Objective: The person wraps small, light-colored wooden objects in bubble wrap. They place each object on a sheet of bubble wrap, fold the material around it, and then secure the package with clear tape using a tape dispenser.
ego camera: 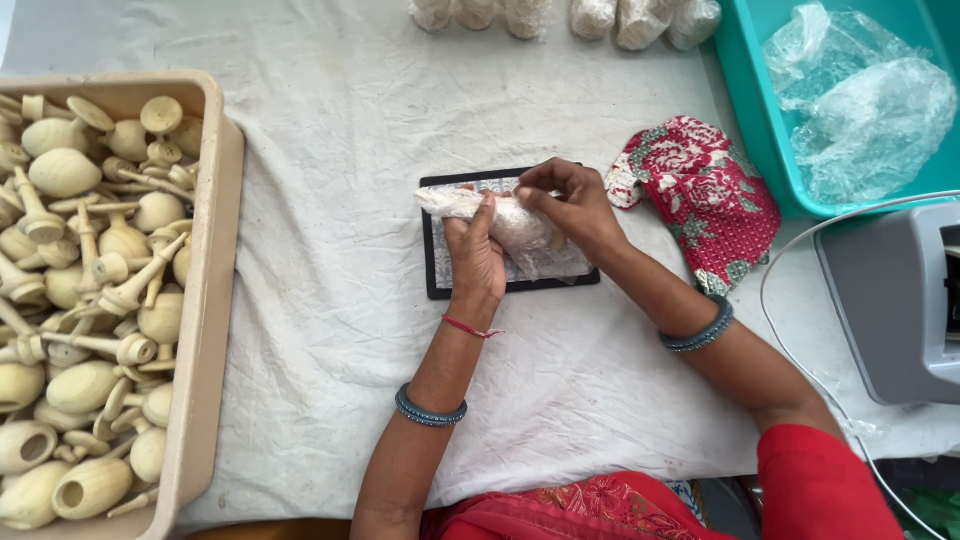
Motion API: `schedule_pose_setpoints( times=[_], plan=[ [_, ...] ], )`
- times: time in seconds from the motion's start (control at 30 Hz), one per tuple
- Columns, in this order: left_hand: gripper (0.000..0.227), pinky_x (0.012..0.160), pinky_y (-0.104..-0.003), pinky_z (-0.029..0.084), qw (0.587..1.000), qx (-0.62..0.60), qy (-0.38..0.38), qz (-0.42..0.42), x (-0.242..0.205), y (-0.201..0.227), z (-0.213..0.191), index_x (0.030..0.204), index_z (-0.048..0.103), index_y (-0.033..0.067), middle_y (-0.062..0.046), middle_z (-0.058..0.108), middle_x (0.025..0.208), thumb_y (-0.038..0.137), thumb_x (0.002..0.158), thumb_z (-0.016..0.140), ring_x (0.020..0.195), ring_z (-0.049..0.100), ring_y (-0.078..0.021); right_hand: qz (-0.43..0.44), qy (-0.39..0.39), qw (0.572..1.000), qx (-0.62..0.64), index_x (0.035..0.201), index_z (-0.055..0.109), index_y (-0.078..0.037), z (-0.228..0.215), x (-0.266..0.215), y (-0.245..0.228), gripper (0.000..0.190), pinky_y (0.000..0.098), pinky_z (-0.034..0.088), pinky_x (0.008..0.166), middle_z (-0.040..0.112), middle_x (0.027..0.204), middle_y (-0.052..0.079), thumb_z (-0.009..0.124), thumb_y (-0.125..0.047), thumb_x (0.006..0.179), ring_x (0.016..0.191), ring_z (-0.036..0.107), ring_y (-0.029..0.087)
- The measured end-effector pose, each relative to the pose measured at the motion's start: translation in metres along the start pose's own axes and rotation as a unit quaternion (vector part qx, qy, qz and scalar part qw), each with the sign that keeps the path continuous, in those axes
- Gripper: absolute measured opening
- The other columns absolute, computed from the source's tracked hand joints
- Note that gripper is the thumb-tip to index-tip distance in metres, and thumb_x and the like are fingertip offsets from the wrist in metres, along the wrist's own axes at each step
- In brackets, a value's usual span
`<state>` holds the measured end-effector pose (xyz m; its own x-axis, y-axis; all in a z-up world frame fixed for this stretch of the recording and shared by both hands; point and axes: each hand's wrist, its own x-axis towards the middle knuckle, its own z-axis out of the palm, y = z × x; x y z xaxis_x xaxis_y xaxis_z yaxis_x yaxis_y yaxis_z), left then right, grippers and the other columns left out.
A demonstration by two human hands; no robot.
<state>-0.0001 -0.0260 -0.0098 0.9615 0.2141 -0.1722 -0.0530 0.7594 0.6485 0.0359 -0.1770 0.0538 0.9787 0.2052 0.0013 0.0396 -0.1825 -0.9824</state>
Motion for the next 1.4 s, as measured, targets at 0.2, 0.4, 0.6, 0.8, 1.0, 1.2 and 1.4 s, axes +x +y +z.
schedule_pose_setpoints(
  times=[0.2,0.4,0.6,0.8,1.0,1.2,1.4],
  plan=[
    [0.050,0.105,-0.039,0.049,0.999,-0.006,0.031,0.032,0.008,-0.006,0.003,0.141,0.043,0.0039,-0.011,0.061,0.125,0.007,0.098,0.067,0.115,0.060,-0.0191,-0.236,0.056,0.939,-0.245,0.110,0.072,-0.008,-0.037,-0.051,-0.005,0.032,0.0348,0.056,0.087,0.068,0.112,0.007,0.080,-0.033,0.092,0.105,0.065,0.019],
    [0.055,0.110,-0.037,0.044,0.998,0.003,0.053,0.042,0.005,-0.001,0.012,0.144,0.041,0.0063,-0.009,0.058,0.135,0.007,0.096,0.068,0.123,0.056,-0.0173,-0.355,0.032,0.834,-0.422,0.100,0.071,-0.009,-0.017,-0.081,-0.001,0.051,0.0501,0.042,0.095,0.062,0.110,0.010,0.088,-0.049,0.073,0.116,0.052,0.030],
    [0.055,0.108,-0.036,0.045,0.997,0.011,0.064,0.036,0.003,0.001,0.014,0.144,0.039,0.0068,-0.009,0.057,0.134,0.008,0.096,0.067,0.124,0.056,-0.0167,-0.406,0.037,0.803,-0.435,0.095,0.071,-0.011,-0.012,-0.063,0.009,0.030,0.0473,0.042,0.091,0.062,0.107,0.004,0.087,-0.033,0.082,0.114,0.056,0.026],
    [0.054,0.107,-0.034,0.047,0.998,0.050,0.018,0.044,0.009,-0.006,0.005,0.146,0.038,0.0001,-0.011,0.057,0.127,0.009,0.100,0.065,0.119,0.056,-0.0166,-0.329,0.016,0.904,-0.274,0.091,0.065,-0.004,-0.020,-0.041,0.009,0.016,0.0389,0.057,0.088,0.060,0.120,0.012,0.080,-0.005,0.085,0.112,0.064,0.027],
    [0.058,0.108,-0.036,0.048,0.998,0.058,-0.033,0.021,0.010,0.008,0.002,0.149,0.034,0.0004,-0.009,0.058,0.122,0.010,0.101,0.065,0.118,0.057,-0.0165,-0.217,-0.058,0.968,-0.114,0.098,0.064,-0.002,-0.022,-0.022,0.022,0.019,0.0347,0.059,0.096,0.068,0.126,0.009,0.079,0.000,0.087,0.115,0.069,0.019],
    [0.076,0.107,-0.039,0.049,0.997,0.058,-0.058,-0.015,-0.002,0.019,0.012,0.152,0.024,0.0071,-0.010,0.056,0.126,0.013,0.093,0.071,0.122,0.057,-0.0202,-0.143,-0.104,0.984,-0.017,0.115,0.069,-0.004,-0.023,-0.009,0.033,0.031,0.0275,0.056,0.093,0.062,0.127,0.006,0.075,0.002,0.085,0.115,0.062,0.012],
    [0.097,0.110,-0.040,0.051,0.963,0.229,-0.139,0.038,-0.010,0.014,0.013,0.153,0.019,0.0063,-0.014,0.047,0.138,0.011,0.083,0.086,0.130,0.052,-0.0249,-0.086,-0.108,0.985,0.106,0.101,0.071,-0.006,-0.029,0.004,0.061,0.019,0.0250,0.058,0.086,0.063,0.124,0.003,0.077,0.002,0.085,0.109,0.063,0.008]
  ],
)
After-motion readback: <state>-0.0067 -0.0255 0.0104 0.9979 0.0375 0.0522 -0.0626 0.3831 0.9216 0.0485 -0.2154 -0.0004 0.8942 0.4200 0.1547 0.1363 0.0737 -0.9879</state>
